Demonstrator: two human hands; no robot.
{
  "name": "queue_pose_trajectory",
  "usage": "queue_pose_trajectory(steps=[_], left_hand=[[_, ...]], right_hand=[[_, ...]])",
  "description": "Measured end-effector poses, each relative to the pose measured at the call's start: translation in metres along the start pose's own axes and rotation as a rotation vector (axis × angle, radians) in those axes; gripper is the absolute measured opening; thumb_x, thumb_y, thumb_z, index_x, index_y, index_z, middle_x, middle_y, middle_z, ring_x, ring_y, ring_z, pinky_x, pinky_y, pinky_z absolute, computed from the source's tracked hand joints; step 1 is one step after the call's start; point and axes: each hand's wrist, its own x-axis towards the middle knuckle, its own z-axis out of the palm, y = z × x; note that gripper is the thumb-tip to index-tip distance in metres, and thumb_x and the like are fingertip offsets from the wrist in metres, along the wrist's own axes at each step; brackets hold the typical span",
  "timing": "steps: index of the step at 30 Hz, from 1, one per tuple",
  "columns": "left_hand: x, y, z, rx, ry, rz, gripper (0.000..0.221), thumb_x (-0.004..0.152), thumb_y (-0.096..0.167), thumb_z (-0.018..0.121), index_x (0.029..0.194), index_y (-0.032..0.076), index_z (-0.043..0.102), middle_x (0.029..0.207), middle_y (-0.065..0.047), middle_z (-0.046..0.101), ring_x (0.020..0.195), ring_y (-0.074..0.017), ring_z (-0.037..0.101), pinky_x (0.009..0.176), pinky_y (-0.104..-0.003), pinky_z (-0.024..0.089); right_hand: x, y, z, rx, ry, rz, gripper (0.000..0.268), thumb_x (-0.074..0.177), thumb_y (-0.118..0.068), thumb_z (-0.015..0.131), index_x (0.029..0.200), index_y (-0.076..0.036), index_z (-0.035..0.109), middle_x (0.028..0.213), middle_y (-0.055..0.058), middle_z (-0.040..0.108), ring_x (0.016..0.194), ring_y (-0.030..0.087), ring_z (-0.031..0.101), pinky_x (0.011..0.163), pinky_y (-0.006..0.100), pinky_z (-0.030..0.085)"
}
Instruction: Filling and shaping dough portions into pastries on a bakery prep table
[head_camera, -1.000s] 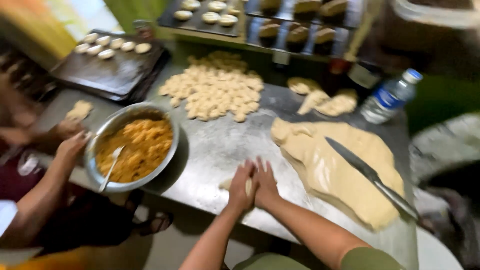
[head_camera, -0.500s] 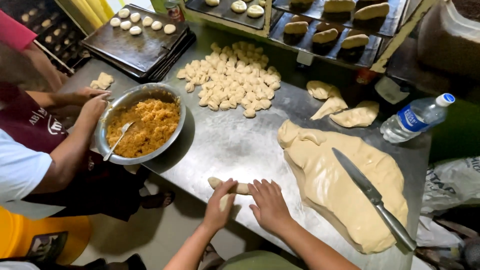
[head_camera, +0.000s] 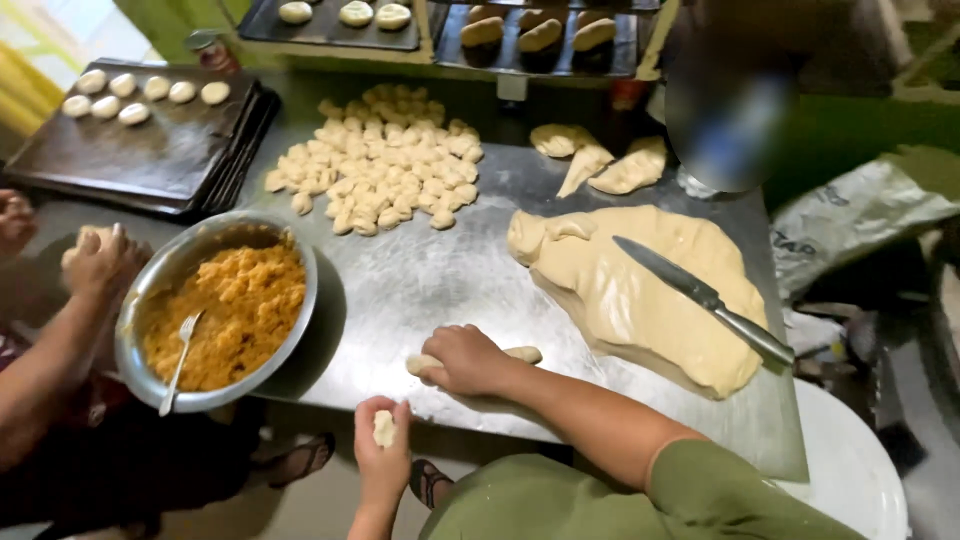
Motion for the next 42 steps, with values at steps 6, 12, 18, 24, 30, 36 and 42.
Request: queue_pose_trajectory(steps=[6, 12, 18, 24, 30, 36, 42], left_hand=[[0.031, 0.064, -0.018, -0.427, -0.420, 0.390, 0.080, 0.097, 0.012, 0.060, 0.160, 0.008, 0.011, 0.155, -0.024, 0.042, 0.143, -0.0293, 0.045, 0.122, -0.046, 0.033], [0.087, 0.082, -0.028, 0.113, -0.684, 0.569, 0.092, 0.100, 0.023, 0.061, 0.162, -0.002, -0.002, 0.125, -0.027, 0.065, 0.113, -0.0450, 0.066, 0.103, -0.062, 0.048], [0.091, 0.078, 0.001, 0.404, -0.931, 0.484, 0.097, 0.087, 0.013, 0.060, 0.167, 0.011, 0.005, 0.129, -0.023, 0.065, 0.119, -0.0505, 0.061, 0.104, -0.059, 0.049], [0.118, 0.042, 0.036, 0.429, -0.753, 0.334, 0.100, 0.075, 0.029, 0.077, 0.162, 0.011, 0.032, 0.128, -0.009, 0.070, 0.123, -0.0312, 0.064, 0.111, -0.045, 0.049], [0.113, 0.039, 0.074, 0.638, -0.501, 0.331, 0.034, 0.086, 0.040, 0.058, 0.103, 0.016, 0.075, 0.089, -0.013, 0.076, 0.098, -0.0410, 0.073, 0.082, -0.051, 0.058], [0.096, 0.063, 0.072, 0.840, -0.340, 0.341, 0.037, 0.084, 0.057, 0.049, 0.091, 0.028, 0.071, 0.093, 0.002, 0.076, 0.101, -0.0253, 0.073, 0.088, -0.042, 0.059], [0.135, 0.046, 0.064, 1.029, -0.306, 0.310, 0.051, 0.086, 0.037, 0.027, 0.087, 0.020, 0.075, 0.081, -0.014, 0.074, 0.089, -0.0402, 0.074, 0.079, -0.050, 0.062]], right_hand=[[-0.030, -0.068, -0.081, 0.490, 0.384, -0.193, 0.018, 0.085, -0.026, 0.067, 0.096, -0.013, 0.065, 0.087, 0.003, 0.059, 0.084, 0.021, 0.057, 0.080, 0.034, 0.045], [-0.025, -0.061, -0.045, 0.921, 0.268, 0.014, 0.034, 0.103, -0.025, 0.055, 0.133, -0.014, 0.066, 0.087, 0.008, 0.079, 0.084, 0.015, 0.072, 0.083, 0.036, 0.059], [-0.039, -0.066, -0.043, 0.576, 0.266, 0.226, 0.042, 0.094, -0.051, 0.066, 0.118, -0.017, 0.072, 0.089, 0.016, 0.078, 0.092, 0.040, 0.074, 0.081, 0.050, 0.057], [-0.026, -0.030, -0.017, 0.290, 0.383, 0.063, 0.023, 0.098, -0.031, 0.064, 0.115, -0.017, 0.070, 0.087, 0.014, 0.076, 0.091, 0.037, 0.074, 0.081, 0.045, 0.060], [-0.006, 0.003, 0.008, -0.161, 0.848, -0.131, 0.033, 0.106, -0.035, 0.050, 0.123, -0.011, 0.064, 0.104, 0.008, 0.068, 0.095, 0.029, 0.070, 0.080, 0.039, 0.058], [-0.001, 0.010, -0.026, 0.001, 0.402, -0.047, 0.079, 0.103, -0.072, 0.028, 0.095, -0.002, 0.064, 0.083, 0.018, 0.063, 0.086, 0.045, 0.068, 0.076, 0.056, 0.057], [0.027, 0.010, -0.020, 0.061, 0.147, -0.012, 0.077, 0.105, -0.069, 0.019, 0.085, -0.009, 0.065, 0.086, 0.021, 0.072, 0.093, 0.047, 0.070, 0.079, 0.059, 0.054]])
